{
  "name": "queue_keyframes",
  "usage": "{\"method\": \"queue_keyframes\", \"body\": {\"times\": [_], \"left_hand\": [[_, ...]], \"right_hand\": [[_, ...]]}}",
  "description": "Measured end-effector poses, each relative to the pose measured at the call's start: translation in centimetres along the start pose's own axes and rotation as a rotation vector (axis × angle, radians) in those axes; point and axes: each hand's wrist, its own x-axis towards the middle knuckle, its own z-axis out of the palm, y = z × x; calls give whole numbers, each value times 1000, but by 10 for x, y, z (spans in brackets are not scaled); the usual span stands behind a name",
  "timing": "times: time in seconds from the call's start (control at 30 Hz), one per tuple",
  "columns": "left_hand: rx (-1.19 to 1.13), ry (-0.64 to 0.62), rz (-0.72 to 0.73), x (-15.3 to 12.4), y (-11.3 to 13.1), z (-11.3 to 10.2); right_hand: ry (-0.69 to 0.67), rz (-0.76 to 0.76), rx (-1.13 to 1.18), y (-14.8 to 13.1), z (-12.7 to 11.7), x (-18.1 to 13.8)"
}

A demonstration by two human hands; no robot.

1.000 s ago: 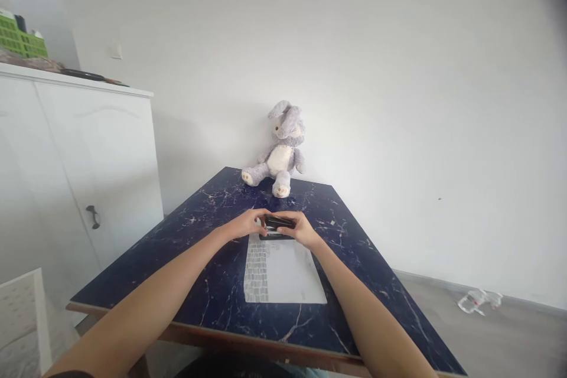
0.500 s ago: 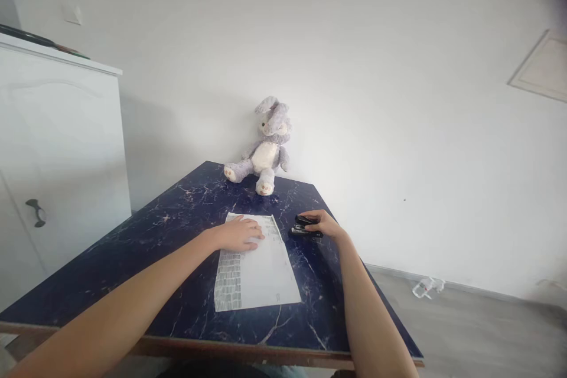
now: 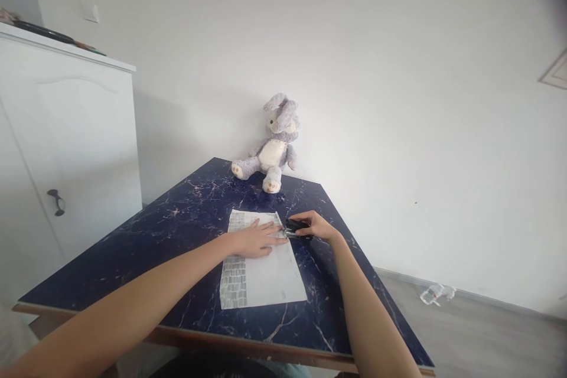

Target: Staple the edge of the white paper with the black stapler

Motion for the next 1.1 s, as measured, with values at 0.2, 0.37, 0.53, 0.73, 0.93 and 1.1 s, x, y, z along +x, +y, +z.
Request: {"method": "queue_keyframes", "body": {"times": [0.2,0.37,0.53,0.73,0.93,1.1], "left_hand": [[4,28,-11,3,-1,3],[-17,9,2,6,-6,6],[-52,23,2,6,-7,7],[-19,15,-16,1,-5,6],[5,16,-11,0,-2,5],[16,15,-27,4,-6,10]], "right_hand": [[-53,-72,-36,-7,9,7],[-82,-121,-147,-27,18,12],[210,-58,-387,-44,35,25],[234,90,-834,-43,76,41],[216,156,-1029,-44,91,40],[253,169,-1137,-41,101,43]]}}
